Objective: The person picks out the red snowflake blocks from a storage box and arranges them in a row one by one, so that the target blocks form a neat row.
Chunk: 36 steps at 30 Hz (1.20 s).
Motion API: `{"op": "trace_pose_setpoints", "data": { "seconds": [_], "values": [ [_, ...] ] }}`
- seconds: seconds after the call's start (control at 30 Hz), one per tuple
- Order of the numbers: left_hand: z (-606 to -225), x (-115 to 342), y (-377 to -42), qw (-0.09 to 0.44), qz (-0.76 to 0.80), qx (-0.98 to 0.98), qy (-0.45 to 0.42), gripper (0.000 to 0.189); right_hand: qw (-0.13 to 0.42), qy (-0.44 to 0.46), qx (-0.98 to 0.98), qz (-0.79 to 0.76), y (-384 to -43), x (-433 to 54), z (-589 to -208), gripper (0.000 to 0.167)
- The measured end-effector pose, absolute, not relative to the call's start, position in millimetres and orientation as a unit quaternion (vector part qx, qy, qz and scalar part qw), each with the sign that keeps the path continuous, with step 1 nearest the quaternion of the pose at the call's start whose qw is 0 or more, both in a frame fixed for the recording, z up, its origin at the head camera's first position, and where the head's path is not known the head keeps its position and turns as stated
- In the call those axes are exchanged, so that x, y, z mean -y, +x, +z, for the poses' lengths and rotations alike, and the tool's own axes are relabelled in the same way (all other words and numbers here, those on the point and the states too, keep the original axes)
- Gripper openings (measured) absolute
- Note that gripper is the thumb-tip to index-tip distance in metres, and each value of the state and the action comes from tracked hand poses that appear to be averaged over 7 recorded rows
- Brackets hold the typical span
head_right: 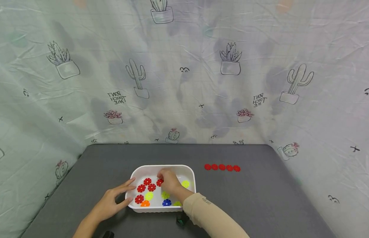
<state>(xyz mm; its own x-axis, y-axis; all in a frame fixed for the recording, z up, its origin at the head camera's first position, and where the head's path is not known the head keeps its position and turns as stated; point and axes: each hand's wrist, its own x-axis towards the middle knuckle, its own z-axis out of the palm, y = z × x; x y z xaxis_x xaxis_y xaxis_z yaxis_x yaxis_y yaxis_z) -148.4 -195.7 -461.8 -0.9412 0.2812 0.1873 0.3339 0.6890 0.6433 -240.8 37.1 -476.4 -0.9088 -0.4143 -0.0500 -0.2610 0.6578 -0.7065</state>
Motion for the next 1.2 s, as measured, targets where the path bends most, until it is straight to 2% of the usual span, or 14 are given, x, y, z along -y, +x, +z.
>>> {"op": "trace_pose_setpoints", "data": {
  "seconds": [0.3, 0.7, 1.2],
  "values": [
    [-464, 196, -148, 0.054, -0.353, 0.918, -0.174, 0.036, 0.109, -0.209, -0.916, -0.324, -236, -36, -474, 0.025],
    [-463, 197, -148, 0.048, -0.351, 0.919, -0.171, 0.037, 0.123, -0.221, -0.91, -0.329, -231, -37, -470, 0.023],
    [-463, 198, -149, 0.046, -0.348, 0.921, -0.171, 0.036, 0.12, -0.211, -0.883, -0.401, -237, -39, -466, 0.031]
  ]
}}
